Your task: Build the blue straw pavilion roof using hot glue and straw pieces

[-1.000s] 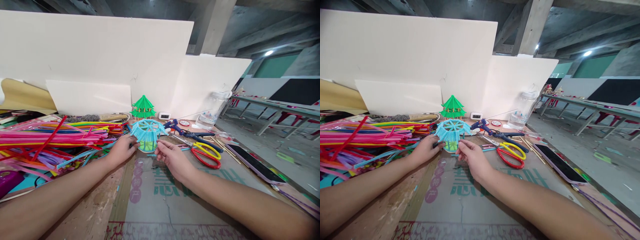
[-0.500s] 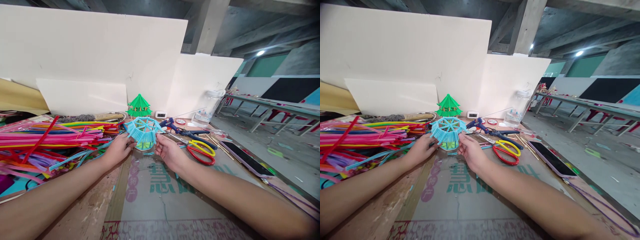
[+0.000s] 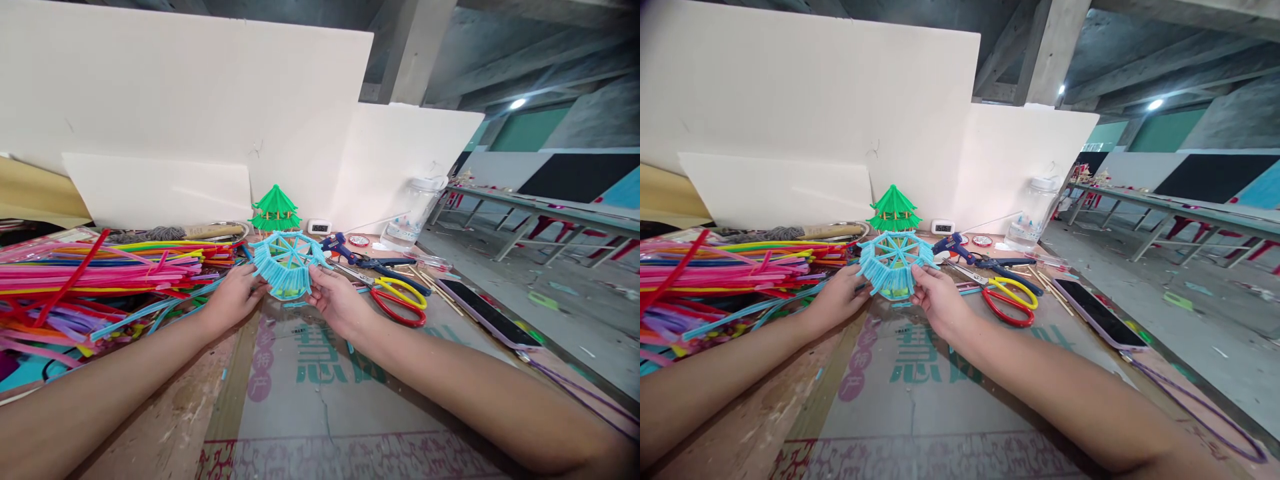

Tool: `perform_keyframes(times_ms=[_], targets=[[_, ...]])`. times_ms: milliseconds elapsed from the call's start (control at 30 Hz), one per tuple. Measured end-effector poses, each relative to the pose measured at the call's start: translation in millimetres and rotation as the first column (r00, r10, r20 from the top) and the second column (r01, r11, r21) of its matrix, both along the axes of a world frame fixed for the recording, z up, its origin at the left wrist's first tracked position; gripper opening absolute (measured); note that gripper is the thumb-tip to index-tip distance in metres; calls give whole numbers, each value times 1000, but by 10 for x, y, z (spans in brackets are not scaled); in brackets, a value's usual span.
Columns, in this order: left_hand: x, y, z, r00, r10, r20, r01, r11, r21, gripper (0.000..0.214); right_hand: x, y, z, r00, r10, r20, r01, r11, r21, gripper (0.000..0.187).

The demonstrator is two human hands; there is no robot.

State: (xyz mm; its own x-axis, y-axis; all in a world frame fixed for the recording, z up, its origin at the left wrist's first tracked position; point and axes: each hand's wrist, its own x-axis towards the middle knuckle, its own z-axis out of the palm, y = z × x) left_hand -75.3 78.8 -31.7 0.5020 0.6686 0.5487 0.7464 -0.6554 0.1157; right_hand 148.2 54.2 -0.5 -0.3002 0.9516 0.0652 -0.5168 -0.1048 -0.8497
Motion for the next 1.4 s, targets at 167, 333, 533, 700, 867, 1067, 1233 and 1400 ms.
perform_keyframes(times_ms=[167,333,533,700,867,1067,1233,1400], targets=[[8,-9,5,1000,-6,2,6,1000,11,23,1,-29,8,999,-22,31,22,1000,2,36],[0,12,-8,1000,-15,0,15,1000,10,22,-9,-60,32,996,-56,70,57,998,-16,37],[2,12,-13,1000,-9,5,9,1000,16,22,-2,-63,32,999,-33,32,34,999,-31,36],[-3,15,-18,999,-31,14,31,999,21,22,0,-62,14,996,-47,74,46,999,3,38],[-12,25,-27,999,-42,5,42,998,41,23,-18,-80,14,989,-86,123,86,996,0,39],[-8,22,-24,999,-46,4,45,998,49,24,-30,-90,7,981,-113,158,111,994,21,42],[-5,18,-21,999,-40,8,40,998,46,23,-32,-90,1,980,-116,162,113,993,27,42],[-10,25,-25,999,-36,2,36,998,45,22,-16,-87,-13,987,-86,133,79,995,60,44]])
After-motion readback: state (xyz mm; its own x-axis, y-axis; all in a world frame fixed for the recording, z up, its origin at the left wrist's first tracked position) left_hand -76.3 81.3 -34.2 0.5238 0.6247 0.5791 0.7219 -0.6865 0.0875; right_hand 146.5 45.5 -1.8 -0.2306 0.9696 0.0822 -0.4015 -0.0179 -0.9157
